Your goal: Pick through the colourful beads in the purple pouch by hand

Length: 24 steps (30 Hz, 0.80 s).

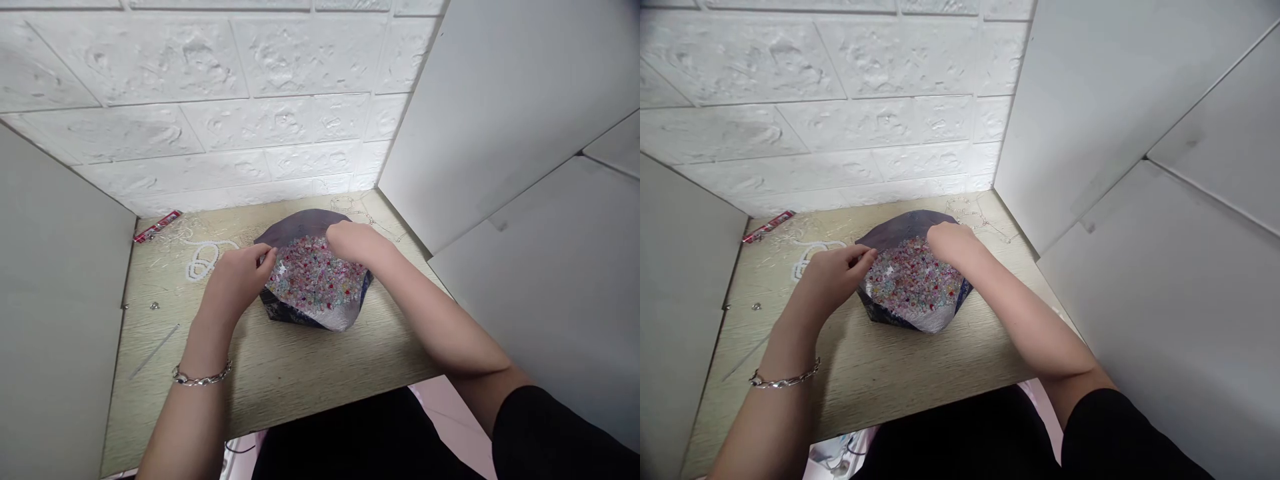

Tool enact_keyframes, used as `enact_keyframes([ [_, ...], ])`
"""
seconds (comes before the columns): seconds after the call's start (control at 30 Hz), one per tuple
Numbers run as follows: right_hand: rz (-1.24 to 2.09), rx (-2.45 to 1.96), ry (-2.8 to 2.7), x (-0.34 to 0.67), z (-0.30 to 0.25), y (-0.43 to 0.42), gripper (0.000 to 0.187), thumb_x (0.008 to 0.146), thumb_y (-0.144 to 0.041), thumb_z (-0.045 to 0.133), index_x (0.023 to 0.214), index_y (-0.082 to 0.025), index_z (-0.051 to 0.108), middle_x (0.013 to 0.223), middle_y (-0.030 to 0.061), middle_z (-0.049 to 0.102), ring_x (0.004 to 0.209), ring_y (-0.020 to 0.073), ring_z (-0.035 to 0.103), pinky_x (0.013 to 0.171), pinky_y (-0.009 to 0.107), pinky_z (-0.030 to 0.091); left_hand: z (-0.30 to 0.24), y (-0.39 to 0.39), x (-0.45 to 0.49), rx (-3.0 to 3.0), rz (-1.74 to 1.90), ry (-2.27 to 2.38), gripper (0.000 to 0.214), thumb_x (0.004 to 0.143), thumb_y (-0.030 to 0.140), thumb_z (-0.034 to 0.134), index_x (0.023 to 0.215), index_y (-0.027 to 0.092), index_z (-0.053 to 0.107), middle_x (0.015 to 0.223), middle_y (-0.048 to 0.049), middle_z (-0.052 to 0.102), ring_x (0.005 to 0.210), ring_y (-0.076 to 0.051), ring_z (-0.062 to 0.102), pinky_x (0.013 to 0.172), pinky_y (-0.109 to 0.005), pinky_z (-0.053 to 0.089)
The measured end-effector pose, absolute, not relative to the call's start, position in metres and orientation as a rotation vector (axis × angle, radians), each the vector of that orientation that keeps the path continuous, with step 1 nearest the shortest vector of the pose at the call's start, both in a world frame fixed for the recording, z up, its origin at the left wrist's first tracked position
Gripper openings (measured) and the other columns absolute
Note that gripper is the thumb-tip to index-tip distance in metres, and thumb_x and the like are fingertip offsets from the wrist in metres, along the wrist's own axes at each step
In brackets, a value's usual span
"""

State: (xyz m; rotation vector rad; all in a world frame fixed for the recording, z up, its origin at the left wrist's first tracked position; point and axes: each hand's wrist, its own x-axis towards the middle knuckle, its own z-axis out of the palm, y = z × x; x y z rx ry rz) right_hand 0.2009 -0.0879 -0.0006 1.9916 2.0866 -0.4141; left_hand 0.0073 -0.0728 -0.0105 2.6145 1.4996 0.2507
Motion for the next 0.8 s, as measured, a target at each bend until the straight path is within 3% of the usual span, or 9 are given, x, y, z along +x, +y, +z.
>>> enact_keyframes([
  [0.8,-0.489,1.913,2.009,0.201,-0.017,-0.082,0.035,0.061,-0.006,0.045,0.092,-0.011,0.061,0.077,0.0129,0.060,0.064,0.0187,0.056,0.047,0.024,0.037,-0.008,-0.075,0.007,2.592,0.256,1.505,0.035,0.079,0.038,0.030,0.061,0.018,0.054,0.056,-0.0022,0.055,0.055,-0.014,0.047,0.052,-0.024,0.025],
])
